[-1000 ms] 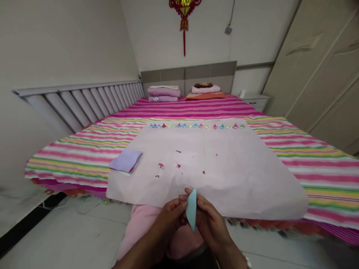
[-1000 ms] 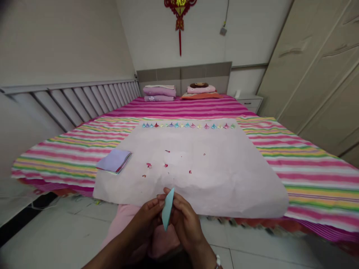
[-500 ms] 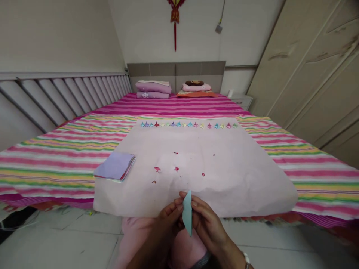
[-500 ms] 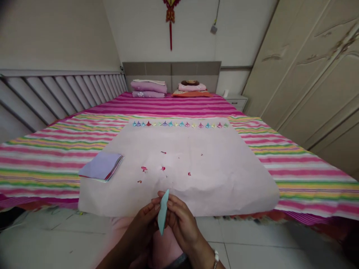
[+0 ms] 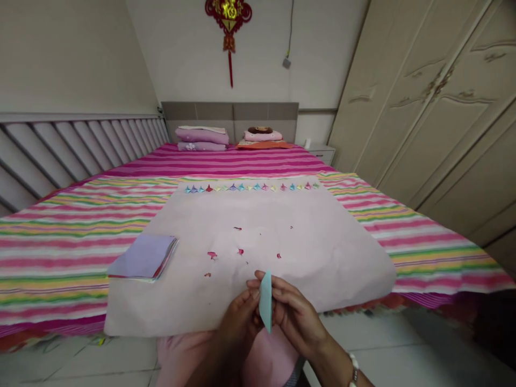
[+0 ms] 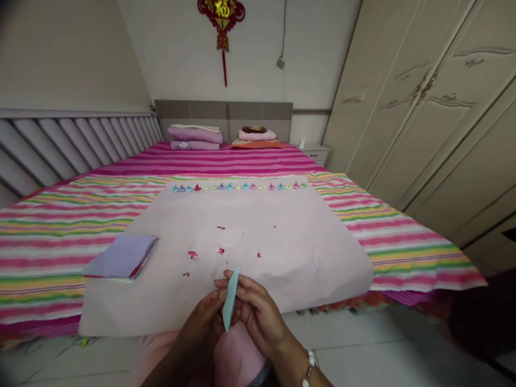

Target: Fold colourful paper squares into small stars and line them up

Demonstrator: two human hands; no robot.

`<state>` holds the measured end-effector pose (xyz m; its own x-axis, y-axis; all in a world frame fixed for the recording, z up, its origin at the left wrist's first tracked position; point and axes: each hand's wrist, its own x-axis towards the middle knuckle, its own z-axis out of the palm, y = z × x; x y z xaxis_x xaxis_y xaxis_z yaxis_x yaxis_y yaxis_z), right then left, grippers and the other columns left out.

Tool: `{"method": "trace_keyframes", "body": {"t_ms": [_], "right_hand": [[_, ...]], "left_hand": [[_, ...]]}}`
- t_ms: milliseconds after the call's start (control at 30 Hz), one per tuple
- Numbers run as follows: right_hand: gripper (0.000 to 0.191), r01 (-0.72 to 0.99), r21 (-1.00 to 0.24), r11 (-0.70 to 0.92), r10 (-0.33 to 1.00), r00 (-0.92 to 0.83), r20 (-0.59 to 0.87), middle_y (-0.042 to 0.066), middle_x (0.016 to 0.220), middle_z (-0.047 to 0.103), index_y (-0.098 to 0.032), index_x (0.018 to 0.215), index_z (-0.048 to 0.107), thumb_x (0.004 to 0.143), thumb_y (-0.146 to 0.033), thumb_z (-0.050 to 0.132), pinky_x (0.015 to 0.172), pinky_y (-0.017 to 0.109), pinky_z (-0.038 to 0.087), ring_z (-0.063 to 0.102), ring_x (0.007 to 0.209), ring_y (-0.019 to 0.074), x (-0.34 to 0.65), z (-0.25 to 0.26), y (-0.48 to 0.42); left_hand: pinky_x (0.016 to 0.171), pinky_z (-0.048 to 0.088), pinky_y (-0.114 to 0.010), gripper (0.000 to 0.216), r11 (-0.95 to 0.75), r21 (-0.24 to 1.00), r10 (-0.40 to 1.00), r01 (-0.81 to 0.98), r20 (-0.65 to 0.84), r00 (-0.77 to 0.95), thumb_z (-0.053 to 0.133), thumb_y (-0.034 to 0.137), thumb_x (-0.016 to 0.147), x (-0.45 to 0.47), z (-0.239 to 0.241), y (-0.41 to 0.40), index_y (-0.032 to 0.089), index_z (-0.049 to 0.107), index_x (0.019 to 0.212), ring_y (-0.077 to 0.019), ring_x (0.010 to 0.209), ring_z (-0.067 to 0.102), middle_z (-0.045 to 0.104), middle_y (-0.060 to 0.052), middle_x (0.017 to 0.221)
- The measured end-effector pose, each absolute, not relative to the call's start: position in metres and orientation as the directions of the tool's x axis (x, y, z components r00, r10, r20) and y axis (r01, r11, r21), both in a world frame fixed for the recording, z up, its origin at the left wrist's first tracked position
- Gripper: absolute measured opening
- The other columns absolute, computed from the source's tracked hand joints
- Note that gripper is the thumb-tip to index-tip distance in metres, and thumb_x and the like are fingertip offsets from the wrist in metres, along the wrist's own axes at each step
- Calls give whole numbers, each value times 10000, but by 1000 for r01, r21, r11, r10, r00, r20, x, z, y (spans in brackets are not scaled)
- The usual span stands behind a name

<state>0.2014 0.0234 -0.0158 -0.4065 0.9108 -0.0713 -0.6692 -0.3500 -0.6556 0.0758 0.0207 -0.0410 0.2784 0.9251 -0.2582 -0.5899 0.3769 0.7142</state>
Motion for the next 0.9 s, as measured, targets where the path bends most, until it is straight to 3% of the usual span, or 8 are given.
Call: {"method": "trace_keyframes", "body": {"t_ms": [300,567,733,900], "right_hand": [[357,-647,-688,-329,918,-391,-70,133,1074,705,-132,1115,655,763,-155,600,574,270,467,645,709,171,212,-13,18],[363,-631,-694,-345,906,-418,-70,147,1086,701,-124,1131,648,773,-163,599,536,265,450,642,626,153,207,-11,19],[344,-653,-672,-349,905,-421,-60,133,1044,719,-117,1098,661,767,-131,567,540,243,455,641,649,146,206,-13,18],[347,-652,-672,-349,902,-429,-53,132,1047,717,-132,1078,674,747,-130,568,504,244,474,628,568,133,207,-15,17]], "left_hand": [[536,296,-227,335,406,697,909,-591,-242,339,744,423,699,85,-40,16,139,567,683,-76,504,395,469,46,524],[556,321,-233,318,393,708,919,-587,-273,286,743,417,701,80,-35,11,135,605,747,-82,532,406,476,46,556],[554,322,-225,279,416,674,908,-611,-275,315,737,374,725,79,-35,9,135,594,711,-78,526,402,470,43,540],[544,330,-226,318,381,724,918,-575,-223,327,717,412,735,80,-33,7,127,595,660,-95,540,443,526,5,555]]}}
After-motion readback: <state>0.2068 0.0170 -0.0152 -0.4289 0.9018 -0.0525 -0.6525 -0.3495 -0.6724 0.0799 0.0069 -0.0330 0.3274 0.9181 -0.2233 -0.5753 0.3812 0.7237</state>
